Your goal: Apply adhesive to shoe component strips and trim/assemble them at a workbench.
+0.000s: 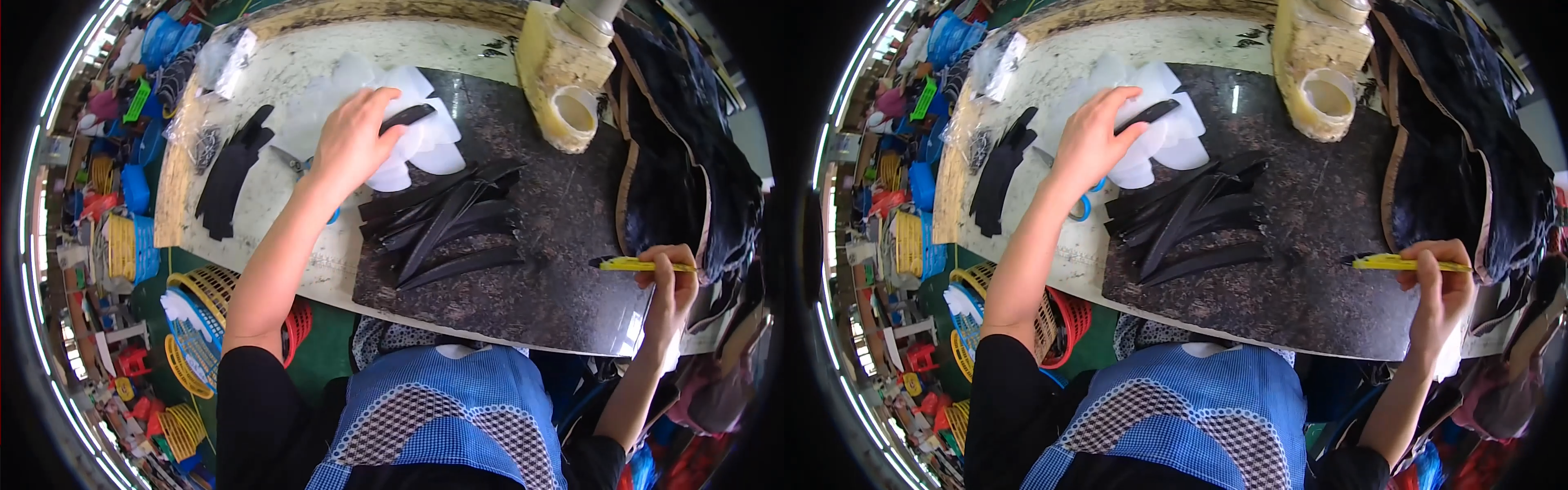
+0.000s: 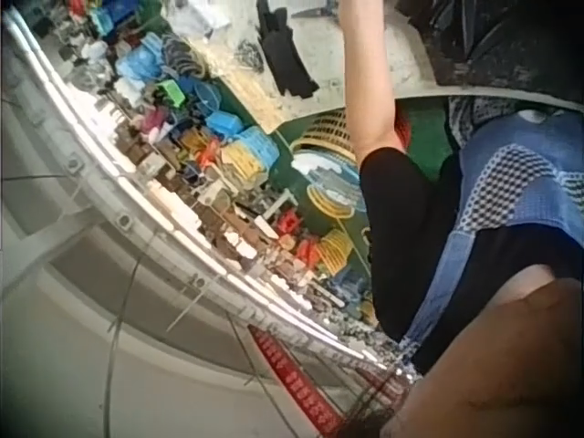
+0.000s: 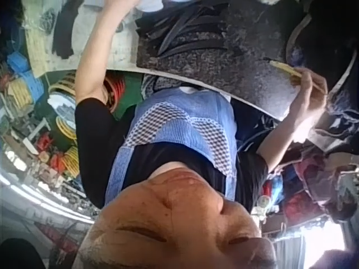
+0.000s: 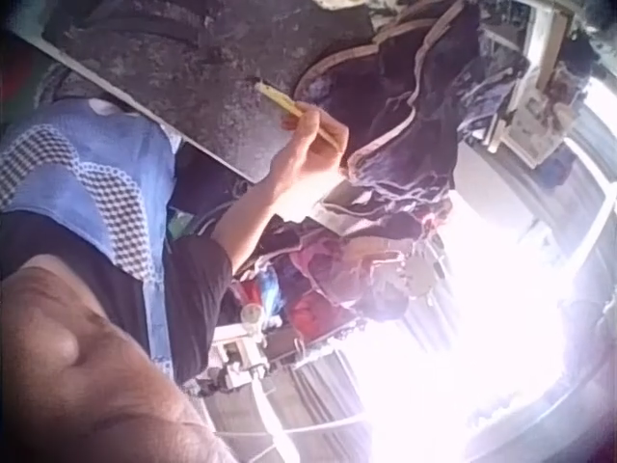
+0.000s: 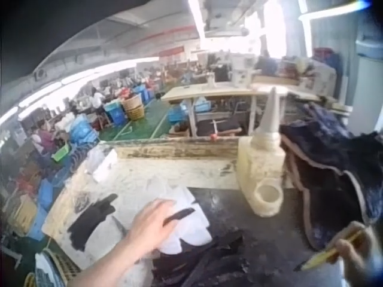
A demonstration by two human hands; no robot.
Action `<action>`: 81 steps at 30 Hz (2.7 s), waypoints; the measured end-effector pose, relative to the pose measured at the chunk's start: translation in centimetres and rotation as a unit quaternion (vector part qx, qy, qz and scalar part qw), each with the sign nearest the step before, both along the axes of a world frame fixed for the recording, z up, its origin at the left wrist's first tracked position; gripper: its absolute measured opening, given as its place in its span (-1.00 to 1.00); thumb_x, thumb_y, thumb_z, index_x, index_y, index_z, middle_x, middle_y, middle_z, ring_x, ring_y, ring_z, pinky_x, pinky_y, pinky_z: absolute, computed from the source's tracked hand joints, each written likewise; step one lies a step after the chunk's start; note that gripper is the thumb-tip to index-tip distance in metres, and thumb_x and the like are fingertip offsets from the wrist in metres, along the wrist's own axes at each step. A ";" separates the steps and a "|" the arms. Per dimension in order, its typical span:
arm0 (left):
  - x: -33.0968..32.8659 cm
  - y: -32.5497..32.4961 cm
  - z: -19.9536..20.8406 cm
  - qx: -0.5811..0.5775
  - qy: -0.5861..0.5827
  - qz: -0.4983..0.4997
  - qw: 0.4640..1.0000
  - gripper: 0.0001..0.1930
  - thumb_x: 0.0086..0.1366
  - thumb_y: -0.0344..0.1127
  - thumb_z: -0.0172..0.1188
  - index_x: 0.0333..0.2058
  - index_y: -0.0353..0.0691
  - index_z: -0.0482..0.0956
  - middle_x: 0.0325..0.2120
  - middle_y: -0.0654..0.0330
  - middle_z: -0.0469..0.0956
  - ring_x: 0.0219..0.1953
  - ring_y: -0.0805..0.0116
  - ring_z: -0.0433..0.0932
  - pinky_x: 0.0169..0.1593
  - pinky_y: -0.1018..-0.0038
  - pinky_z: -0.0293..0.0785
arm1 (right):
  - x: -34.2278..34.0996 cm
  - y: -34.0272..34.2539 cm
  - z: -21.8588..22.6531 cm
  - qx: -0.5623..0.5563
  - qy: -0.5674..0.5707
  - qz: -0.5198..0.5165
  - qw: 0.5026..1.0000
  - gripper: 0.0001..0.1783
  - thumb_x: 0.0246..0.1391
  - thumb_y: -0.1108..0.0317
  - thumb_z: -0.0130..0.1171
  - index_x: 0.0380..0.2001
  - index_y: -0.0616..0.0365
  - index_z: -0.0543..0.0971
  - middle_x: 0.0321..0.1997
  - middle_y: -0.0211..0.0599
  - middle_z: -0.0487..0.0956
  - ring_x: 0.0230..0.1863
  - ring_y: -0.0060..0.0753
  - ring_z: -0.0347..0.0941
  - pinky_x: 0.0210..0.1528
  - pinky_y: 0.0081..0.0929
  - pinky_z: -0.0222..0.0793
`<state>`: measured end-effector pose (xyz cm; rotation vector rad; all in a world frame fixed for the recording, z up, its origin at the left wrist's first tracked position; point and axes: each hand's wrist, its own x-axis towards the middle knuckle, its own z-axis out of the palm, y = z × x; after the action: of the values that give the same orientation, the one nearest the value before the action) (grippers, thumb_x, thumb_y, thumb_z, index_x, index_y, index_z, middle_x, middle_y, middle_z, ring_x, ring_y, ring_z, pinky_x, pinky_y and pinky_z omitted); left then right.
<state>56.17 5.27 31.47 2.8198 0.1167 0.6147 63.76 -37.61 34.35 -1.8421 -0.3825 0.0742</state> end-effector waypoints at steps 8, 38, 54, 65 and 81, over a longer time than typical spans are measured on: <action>-6.1 -11.6 -2.0 -0.110 -0.001 -0.262 0.959 -0.80 0.06 -0.37 0.46 -0.31 -0.23 0.68 -0.37 0.24 0.56 -0.35 0.31 0.58 -0.31 0.44 0.58 | -0.4 1.7 -0.2 0.006 0.016 0.031 0.999 -0.78 0.23 0.29 0.26 -0.35 0.24 0.55 -0.32 -0.21 0.68 -0.50 -0.63 0.54 -0.38 -0.71 0.50; -5.3 0.7 -0.3 -0.129 0.037 0.047 0.990 -0.75 0.35 -0.33 0.26 -0.05 -0.30 0.58 -0.32 0.19 0.61 -0.30 0.36 0.60 -0.21 0.47 0.54 | -0.1 1.5 -0.4 0.020 -0.024 0.015 0.999 -0.78 0.29 0.28 0.17 -0.34 0.23 0.54 -0.30 -0.21 0.66 -0.50 -0.63 0.51 -0.40 -0.69 0.43; -6.6 -9.3 -3.8 -0.092 -0.061 -0.167 0.980 -0.79 0.02 -0.53 0.42 -0.31 -0.23 0.69 -0.30 0.22 0.60 -0.24 0.24 0.60 -0.19 0.38 0.56 | 0.4 3.5 -0.4 0.004 -0.017 0.033 0.999 -0.72 0.25 0.19 0.27 -0.32 0.23 0.56 -0.29 -0.18 0.69 -0.47 -0.62 0.61 -0.36 -0.71 0.54; -5.1 -9.2 -2.3 -0.211 0.050 -0.116 0.969 -0.66 0.10 -0.50 0.44 -0.11 -0.27 0.62 -0.24 0.17 0.47 -0.34 0.34 0.59 -0.27 0.44 0.56 | 1.1 6.0 0.5 0.029 -0.039 0.068 0.996 -0.74 0.23 0.24 0.28 -0.34 0.24 0.56 -0.30 -0.18 0.68 -0.49 -0.64 0.56 -0.38 -0.74 0.51; -5.9 -8.7 0.8 -0.671 0.134 -0.130 0.717 -0.70 0.35 -0.49 0.24 0.05 -0.33 0.61 -0.32 0.42 0.45 -0.35 0.74 0.37 -0.29 0.71 0.32 | -1.0 11.2 4.0 -0.004 -0.177 0.112 0.978 -0.85 -0.10 0.61 0.15 -0.37 0.26 0.55 -0.47 -0.32 0.56 -0.52 -0.61 0.49 -0.46 -0.62 0.38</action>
<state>50.27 -3.39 32.28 1.3996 0.1331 -0.0467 62.80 -26.36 38.37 -1.8150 -0.8396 -0.1017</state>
